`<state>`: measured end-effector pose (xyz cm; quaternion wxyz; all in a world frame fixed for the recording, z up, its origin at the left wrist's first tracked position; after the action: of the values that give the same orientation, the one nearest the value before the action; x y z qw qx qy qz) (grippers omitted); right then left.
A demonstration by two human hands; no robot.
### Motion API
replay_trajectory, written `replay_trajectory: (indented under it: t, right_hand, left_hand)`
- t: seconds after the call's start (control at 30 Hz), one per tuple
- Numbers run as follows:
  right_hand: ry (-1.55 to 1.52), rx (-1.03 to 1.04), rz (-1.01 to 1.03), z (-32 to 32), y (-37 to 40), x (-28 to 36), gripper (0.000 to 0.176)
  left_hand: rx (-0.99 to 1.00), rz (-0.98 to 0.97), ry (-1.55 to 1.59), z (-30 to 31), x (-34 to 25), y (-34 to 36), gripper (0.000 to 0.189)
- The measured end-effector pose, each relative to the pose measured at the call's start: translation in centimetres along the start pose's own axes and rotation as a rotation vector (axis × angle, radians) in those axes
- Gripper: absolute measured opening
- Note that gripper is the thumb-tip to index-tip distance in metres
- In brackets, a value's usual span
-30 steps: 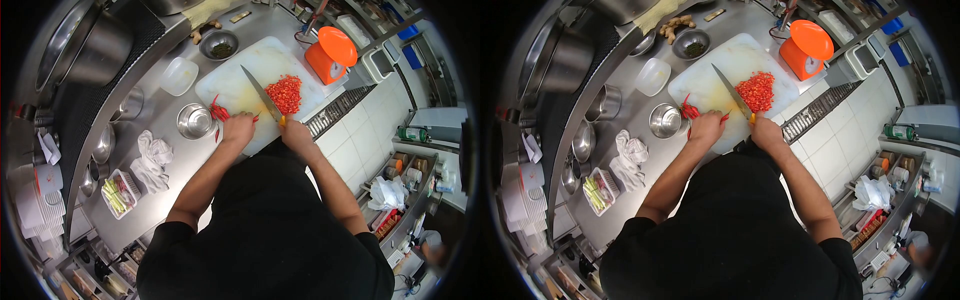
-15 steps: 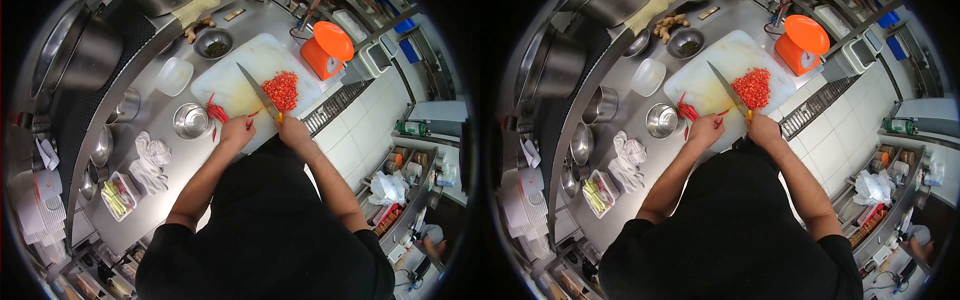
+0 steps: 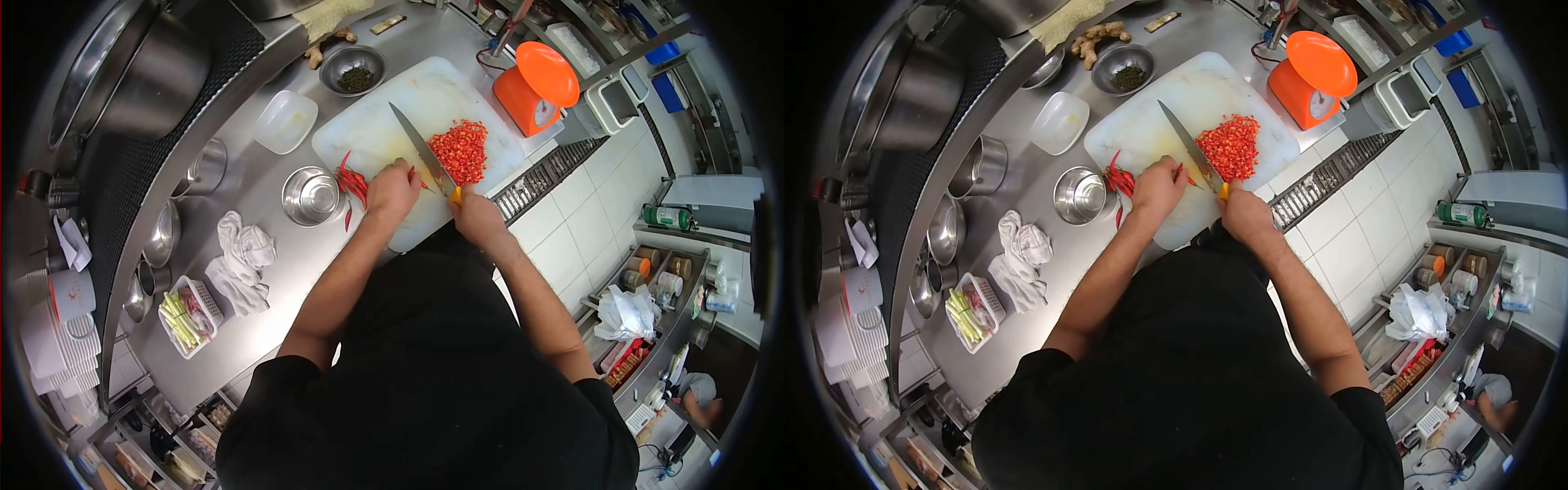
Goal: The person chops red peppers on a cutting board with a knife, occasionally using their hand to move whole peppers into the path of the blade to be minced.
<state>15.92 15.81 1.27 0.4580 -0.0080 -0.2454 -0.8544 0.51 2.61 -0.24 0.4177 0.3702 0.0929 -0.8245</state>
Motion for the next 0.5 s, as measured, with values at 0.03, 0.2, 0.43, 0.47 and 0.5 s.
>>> replay_trajectory:
  t: [0.03,0.2,0.43,0.47,0.5]
  right_hand:
    - [0.001,0.005,-0.003,-0.1,-0.1,-0.1,0.042]
    - [-0.001,0.006,0.004,-0.1,-0.2,-0.2,0.042]
    - [0.015,0.009,0.013,-0.4,-0.4,-0.2,0.041]
    - [0.015,0.004,0.019,-0.6,-0.5,-0.5,0.041]
    - [0.016,-0.002,0.026,-0.3,-0.5,-0.3,0.041]
  left_hand:
    - [0.016,0.024,0.018,0.2,-0.6,0.1,0.033]
    - [0.028,-0.013,-0.096,0.2,-1.8,0.4,0.036]
    - [0.062,-0.181,-0.083,-0.1,0.3,0.3,0.032]
    - [0.071,-0.177,-0.079,-0.1,0.5,0.3,0.032]
    - [0.079,-0.174,-0.074,0.2,0.5,0.4,0.033]
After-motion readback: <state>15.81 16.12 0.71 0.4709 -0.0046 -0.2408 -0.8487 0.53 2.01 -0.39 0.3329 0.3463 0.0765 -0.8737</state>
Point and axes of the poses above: each hand's wrist, its own y-axis away from the middle knuckle, its own z-axis out of the back of the hand, x = y × z, the point moved 2 cm from there along -y, towards the middle knuckle, and after that the axes turned 8 degrees about y, right-handed, at the moved point
